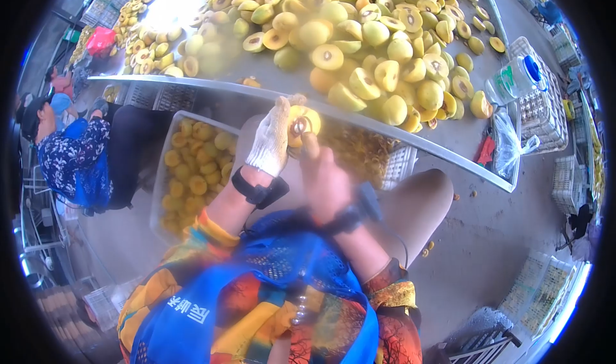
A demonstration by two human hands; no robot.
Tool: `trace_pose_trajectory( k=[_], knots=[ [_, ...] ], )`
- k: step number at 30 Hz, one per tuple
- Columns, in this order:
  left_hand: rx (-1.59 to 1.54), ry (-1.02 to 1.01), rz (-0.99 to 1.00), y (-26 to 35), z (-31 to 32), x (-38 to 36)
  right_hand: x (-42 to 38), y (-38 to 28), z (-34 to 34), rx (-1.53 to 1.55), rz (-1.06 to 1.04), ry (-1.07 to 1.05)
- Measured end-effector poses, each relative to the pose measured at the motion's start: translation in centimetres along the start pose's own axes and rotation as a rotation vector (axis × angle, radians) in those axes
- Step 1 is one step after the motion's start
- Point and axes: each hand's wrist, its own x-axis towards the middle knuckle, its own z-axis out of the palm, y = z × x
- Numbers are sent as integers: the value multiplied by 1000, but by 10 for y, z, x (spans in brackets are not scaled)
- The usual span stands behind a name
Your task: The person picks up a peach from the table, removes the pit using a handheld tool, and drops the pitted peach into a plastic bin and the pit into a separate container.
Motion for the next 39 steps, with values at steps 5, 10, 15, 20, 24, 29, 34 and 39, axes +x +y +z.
trace_pose_trajectory(
  k=[5,10,15,20,24,29,34,39],
  knots=[
    [-13,15,77,-15,6,2,-1,-6,-3,-129,-47,30],
    [-16,6,120,-25,3,3,-6,-8,-1,-170,-23,47],
    [-69,-4,113,-27,5,2,-6,-1,2,-127,36,38],
    [-64,-7,147,-25,10,-4,-7,-6,-1,-118,31,49],
    [70,20,240,-30,11,0,-8,-10,-4,-110,47,-8],
    [285,-64,-46,4,5,2,-10,-6,-7,-103,55,-108],
    [387,-209,-157,7,-6,20,-7,2,-5,-111,-105,-116],
    [446,16,185,-27,0,14,-4,7,15,20,77,-42]
  ],
)
